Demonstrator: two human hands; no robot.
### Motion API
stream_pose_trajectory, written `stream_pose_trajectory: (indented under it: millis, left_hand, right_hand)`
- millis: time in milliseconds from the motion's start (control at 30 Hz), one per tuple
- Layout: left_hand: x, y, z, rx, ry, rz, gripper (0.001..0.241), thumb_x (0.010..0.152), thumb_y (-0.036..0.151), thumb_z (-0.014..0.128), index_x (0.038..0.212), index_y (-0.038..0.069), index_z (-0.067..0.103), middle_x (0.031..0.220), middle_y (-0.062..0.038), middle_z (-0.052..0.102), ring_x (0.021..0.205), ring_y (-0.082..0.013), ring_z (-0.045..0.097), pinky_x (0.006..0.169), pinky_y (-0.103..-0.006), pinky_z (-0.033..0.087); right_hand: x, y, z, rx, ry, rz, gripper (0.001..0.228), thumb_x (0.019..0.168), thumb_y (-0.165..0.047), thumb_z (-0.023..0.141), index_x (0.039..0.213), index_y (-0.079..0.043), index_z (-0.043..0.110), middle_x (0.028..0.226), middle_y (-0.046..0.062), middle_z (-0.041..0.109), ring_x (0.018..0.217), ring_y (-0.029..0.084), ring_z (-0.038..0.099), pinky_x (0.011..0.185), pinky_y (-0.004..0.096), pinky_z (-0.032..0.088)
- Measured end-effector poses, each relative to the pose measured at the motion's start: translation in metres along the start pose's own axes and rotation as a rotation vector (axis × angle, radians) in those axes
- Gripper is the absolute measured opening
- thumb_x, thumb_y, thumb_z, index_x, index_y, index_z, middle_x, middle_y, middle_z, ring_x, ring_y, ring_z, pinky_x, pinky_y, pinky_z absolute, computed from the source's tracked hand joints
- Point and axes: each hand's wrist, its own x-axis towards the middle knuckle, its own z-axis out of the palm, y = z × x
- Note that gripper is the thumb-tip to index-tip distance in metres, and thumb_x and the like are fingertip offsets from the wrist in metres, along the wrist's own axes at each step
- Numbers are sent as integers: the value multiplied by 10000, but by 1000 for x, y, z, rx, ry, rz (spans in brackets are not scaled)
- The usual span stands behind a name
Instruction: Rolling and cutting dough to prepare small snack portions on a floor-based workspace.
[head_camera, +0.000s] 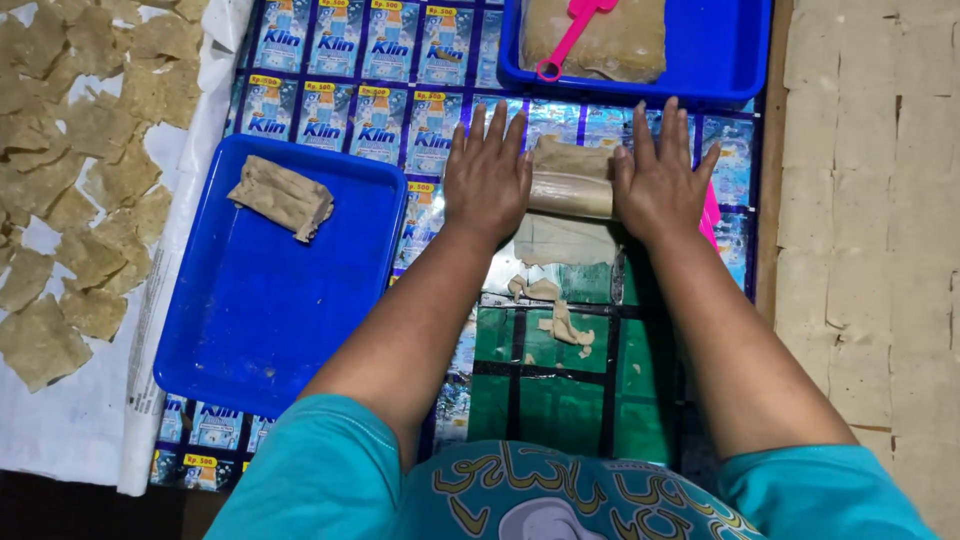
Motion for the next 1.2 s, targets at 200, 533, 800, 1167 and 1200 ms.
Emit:
stream_pose_trajectory:
  millis: [200, 533, 800, 1167, 1200]
  left_hand:
    - [28, 1, -6, -17, -133, -53, 669, 1081, 464, 205, 1608, 53, 246, 1695, -134, 214, 1573, -307, 113, 1250, -542, 41]
    - [-45, -13, -24, -210, -231, 57, 1027, 884, 757, 592, 1600, 85, 291, 1672, -229, 262, 1570, -412, 191, 1261, -608, 63]
    - [-113, -23, -12, -266, 70, -97, 636, 805, 447, 824, 1307, 168, 552, 1177, -45, 615, 1211, -285, 580, 1110, -484, 397]
    - [-160, -28, -28, -554, 224, -317, 575, 905, 157, 720, 1401, 13, 467, 1147, -283, 636, 1111, -496, 615, 964, -576, 494]
    - [-162, -26, -29, -590, 251, -291, 551, 917, 123, 698, 1403, 6, 468, 1156, -280, 630, 1111, -494, 612, 960, -568, 499]
  right_hand:
    - [26, -2, -7, 30, 84, -11, 625, 1099, -371, 375, 1635, -54, 316, 1680, 238, 108, 1550, 394, 73, 1135, 744, 9]
    - [-60, 119, 21, 264, 618, -56, 248, 967, -64, 764, 1174, -94, 630, 1125, 81, 482, 1102, 330, 573, 975, 409, 463]
    - [-93, 141, 55, -20, 224, 340, 488, 823, -497, 872, 1035, -112, 658, 1101, 120, 563, 1037, 434, 641, 844, 502, 556]
    - [-155, 17, -36, 33, -127, 323, 428, 1121, -395, 336, 1253, -15, 482, 989, 365, 706, 998, 574, 686, 865, 648, 524]
    - [-168, 6, -37, 29, -190, 330, 460, 1111, -405, 293, 1319, -21, 439, 1008, 364, 710, 1015, 575, 685, 883, 649, 523]
